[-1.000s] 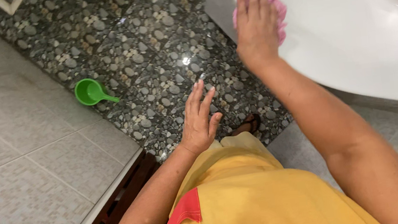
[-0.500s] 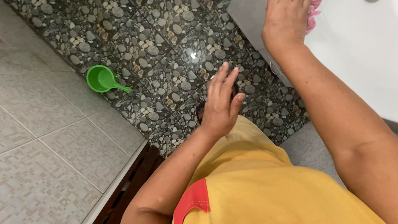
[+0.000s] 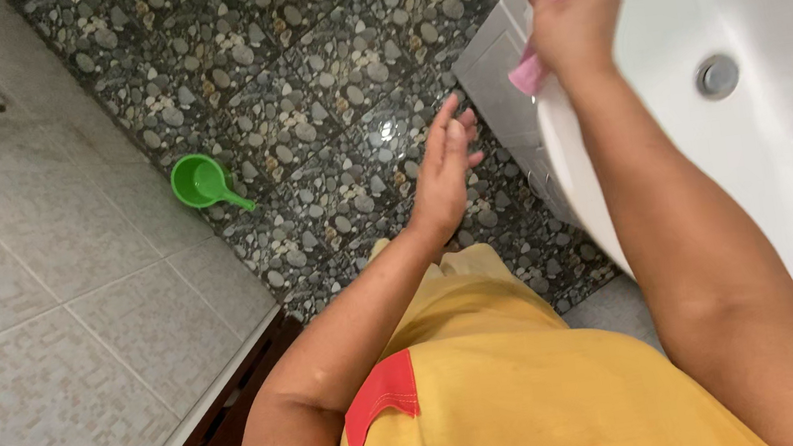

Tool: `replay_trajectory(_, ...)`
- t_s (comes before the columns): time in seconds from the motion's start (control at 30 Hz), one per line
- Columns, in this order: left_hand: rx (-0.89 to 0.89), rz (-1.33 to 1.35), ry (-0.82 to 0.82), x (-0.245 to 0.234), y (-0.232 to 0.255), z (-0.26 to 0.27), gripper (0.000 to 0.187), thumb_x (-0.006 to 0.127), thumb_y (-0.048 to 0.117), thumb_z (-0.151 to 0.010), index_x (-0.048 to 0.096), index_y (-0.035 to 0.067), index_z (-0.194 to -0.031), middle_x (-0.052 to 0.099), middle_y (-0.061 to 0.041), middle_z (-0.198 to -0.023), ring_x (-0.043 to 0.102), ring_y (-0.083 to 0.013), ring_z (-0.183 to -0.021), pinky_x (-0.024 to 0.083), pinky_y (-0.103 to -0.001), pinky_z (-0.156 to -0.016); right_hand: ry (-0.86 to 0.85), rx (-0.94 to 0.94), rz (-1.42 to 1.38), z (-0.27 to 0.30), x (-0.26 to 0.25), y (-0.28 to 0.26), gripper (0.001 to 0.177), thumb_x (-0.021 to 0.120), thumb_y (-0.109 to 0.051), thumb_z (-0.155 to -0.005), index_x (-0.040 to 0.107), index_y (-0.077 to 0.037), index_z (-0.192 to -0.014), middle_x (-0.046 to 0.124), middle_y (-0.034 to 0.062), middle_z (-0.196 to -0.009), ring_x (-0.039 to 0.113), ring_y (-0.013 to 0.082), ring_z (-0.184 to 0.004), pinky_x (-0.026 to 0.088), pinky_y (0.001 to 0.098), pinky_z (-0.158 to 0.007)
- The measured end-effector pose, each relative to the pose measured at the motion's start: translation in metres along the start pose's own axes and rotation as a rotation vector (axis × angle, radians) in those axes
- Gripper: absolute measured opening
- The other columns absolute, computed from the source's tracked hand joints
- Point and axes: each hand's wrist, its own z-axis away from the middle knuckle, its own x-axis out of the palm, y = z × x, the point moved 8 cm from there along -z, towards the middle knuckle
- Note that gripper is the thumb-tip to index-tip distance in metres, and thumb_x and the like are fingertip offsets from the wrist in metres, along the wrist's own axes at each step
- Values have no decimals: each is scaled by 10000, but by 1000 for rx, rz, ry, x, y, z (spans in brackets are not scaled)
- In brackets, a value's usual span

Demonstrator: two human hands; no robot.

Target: The person cleans a white bathroom sink using a pink cloth. They wipe the faucet, basin, and edges of the sink repeatedly, ensuring all surfaces are covered. The task involves methodical wiping motions with the cloth.

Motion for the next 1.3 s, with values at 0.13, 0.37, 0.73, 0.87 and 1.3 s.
replay_trajectory(0.13, -147, 335, 0, 8, 22, -45, 773, 293, 617, -1025, 140, 187, -1649, 318, -215, -1624, 381, -379, -1469, 391, -502, -1175, -120, 198, -707, -13, 7, -18, 346, 771, -75, -902, 703, 35, -1223, 774, 136, -1092, 711, 168, -817, 604, 299, -747)
replay_trajectory(0.37, -172, 799, -156, -5, 76, -99, 873, 303, 733, -967, 223, 155, -1616, 385, -173, -1527, 460, -394, -1341, 431, -581, -1098, -516, -225, -337, 45, 79, -103, 841, 652, -348, -1115, 140, 25, -1668, 226, 264, -1725, 248, 366, -1604, 247, 448, -1287)
replay_trajectory(0.73, -245, -89, -78, -50, 33, -218, 734, 338, 602, -1076, 411, 62, -1568, 590, -230, -1090, 591, -287, -871, 502, -404, -721, 137, 153, 157, -4, 20, -60, 553, 471, -331, -1177, 359, -71, -1653, 345, 158, -1719, 286, 329, -1621, 189, 490, -1345)
replay_trajectory(0.87, 20, -338, -122, 26, 39, -271, 733, 496, 520, -1021, 337, 88, -1591, 443, -247, -1549, 536, -357, -1328, 483, -463, -1039, 275, 371, 163, -4, 6, -15, 534, 414, -339, -1208, 327, -92, -1673, 305, 143, -1749, 274, 321, -1651, 236, 458, -1390)
replay_trajectory(1.3, -467, 133, -321, 59, 18, -242, 533, 520, 284, -1151, 545, 19, -1613, 529, -404, -980, 485, -273, -742, 414, -408, -688, 221, 249, 378, -20, 20, -30, 653, 363, -387, -1190, 205, 19, -1677, 173, 229, -1770, 115, 416, -1643, 117, 507, -1369)
